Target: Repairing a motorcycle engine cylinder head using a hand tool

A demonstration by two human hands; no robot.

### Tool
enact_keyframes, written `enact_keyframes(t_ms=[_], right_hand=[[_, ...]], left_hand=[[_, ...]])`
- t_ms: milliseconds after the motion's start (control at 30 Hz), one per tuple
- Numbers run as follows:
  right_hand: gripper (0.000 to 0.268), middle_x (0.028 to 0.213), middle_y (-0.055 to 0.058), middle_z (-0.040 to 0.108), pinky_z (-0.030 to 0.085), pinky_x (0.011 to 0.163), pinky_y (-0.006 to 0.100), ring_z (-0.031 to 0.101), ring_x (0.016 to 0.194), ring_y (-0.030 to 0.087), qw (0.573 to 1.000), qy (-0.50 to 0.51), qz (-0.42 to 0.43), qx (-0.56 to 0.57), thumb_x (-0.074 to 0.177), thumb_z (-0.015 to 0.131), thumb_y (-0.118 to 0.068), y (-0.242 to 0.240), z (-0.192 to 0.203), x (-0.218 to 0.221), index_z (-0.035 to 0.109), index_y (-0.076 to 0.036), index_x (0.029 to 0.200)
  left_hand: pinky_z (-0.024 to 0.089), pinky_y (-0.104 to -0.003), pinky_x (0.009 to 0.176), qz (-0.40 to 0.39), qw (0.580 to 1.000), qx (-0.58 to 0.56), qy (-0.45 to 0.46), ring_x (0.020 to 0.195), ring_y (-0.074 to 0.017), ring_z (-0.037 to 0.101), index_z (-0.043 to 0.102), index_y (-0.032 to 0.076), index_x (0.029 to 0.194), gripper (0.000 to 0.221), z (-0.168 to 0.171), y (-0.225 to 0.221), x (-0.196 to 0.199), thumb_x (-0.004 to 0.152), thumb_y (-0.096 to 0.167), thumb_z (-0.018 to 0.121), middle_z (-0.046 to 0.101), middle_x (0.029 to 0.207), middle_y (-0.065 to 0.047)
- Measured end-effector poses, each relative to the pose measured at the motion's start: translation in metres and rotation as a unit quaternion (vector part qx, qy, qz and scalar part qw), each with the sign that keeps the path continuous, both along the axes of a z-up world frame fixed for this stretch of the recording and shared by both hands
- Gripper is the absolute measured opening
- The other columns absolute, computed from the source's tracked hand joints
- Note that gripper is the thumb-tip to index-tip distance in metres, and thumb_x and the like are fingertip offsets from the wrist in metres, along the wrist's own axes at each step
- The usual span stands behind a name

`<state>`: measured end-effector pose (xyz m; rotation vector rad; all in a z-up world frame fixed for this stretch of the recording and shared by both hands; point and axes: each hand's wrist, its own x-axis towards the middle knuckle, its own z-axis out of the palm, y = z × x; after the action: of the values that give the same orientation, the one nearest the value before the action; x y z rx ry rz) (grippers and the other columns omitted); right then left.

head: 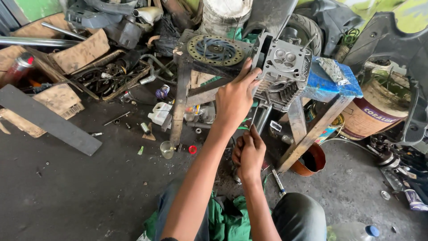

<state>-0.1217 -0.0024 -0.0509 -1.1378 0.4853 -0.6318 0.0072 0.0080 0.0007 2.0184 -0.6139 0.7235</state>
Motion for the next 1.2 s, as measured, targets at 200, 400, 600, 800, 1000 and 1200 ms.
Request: enact_keyframes(t_ms=[200, 400, 600, 800, 1000, 1200], right_hand=[[0.049, 0.064, 0.006, 0.040, 0.028, 0.024, 0.024, 0.040, 0.040, 0.013, 0.998, -0.019, -0.048, 0.032, 0.103, 0.047, -0.011, 0.012, -0.005, 0.013, 0.046, -0.002, 0.151], [0.054, 0.122, 0.030, 0.068, 0.059, 0.070, 0.038, 0.066, 0.090, 0.021, 0.987, -0.025, -0.153, -0.049, 0.095, 0.050, -0.010, 0.014, 0.002, 0.054, 0.051, -0.002, 0.148], [0.045, 0.062, 0.006, 0.041, 0.026, 0.022, 0.027, 0.036, 0.035, 0.013, 0.997, -0.004, -0.073, 0.017, 0.102, 0.047, -0.010, 0.010, -0.009, 0.023, 0.052, -0.003, 0.147], [0.046, 0.059, 0.007, 0.045, 0.025, 0.021, 0.029, 0.038, 0.032, 0.011, 0.993, -0.037, -0.111, 0.024, 0.101, 0.049, -0.009, 0.004, -0.025, 0.053, 0.054, -0.007, 0.147], [0.035, 0.052, 0.004, 0.035, 0.022, 0.020, 0.026, 0.031, 0.032, 0.010, 0.997, 0.049, 0.008, -0.054, 0.105, 0.051, -0.014, -0.039, -0.016, 0.026, 0.060, -0.006, 0.139], [0.027, 0.057, -0.006, 0.030, 0.011, 0.039, 0.025, 0.022, 0.044, 0.005, 0.994, 0.075, 0.074, 0.014, 0.103, 0.050, -0.012, -0.033, 0.020, -0.003, 0.064, -0.011, 0.126]], left_hand=[[0.064, -0.057, 0.075, 0.000, 1.000, 0.004, -0.001, 0.083, -0.0437, 0.073, 0.061, 0.043, 0.125, 0.023, -0.004, 0.000, 0.002, 0.104, 0.043, 0.052, 0.054, 0.149, 0.017], [0.064, -0.056, 0.075, 0.008, 1.000, 0.007, -0.005, 0.082, -0.0428, 0.073, 0.060, 0.046, 0.125, 0.023, -0.004, -0.001, 0.001, 0.104, 0.042, 0.052, 0.053, 0.149, 0.019], [0.064, -0.056, 0.073, 0.009, 1.000, -0.004, -0.007, 0.078, -0.0435, 0.073, 0.063, 0.041, 0.124, 0.022, -0.003, 0.002, -0.006, 0.103, 0.038, 0.055, 0.055, 0.149, 0.016], [0.064, -0.055, 0.081, 0.001, 1.000, 0.016, 0.012, 0.085, -0.0418, 0.074, 0.058, 0.047, 0.127, 0.024, -0.009, -0.003, 0.008, 0.105, 0.043, 0.049, 0.048, 0.153, 0.022], [0.064, -0.057, 0.076, 0.002, 1.000, 0.006, 0.002, 0.079, -0.0435, 0.073, 0.062, 0.040, 0.125, 0.022, -0.009, -0.005, 0.006, 0.105, 0.039, 0.053, 0.053, 0.151, 0.014], [0.051, -0.034, 0.043, 0.014, 0.993, -0.024, -0.112, 0.055, -0.0227, 0.071, 0.071, 0.018, 0.120, 0.029, 0.007, 0.008, -0.009, 0.092, 0.009, 0.074, 0.057, 0.147, 0.002]])
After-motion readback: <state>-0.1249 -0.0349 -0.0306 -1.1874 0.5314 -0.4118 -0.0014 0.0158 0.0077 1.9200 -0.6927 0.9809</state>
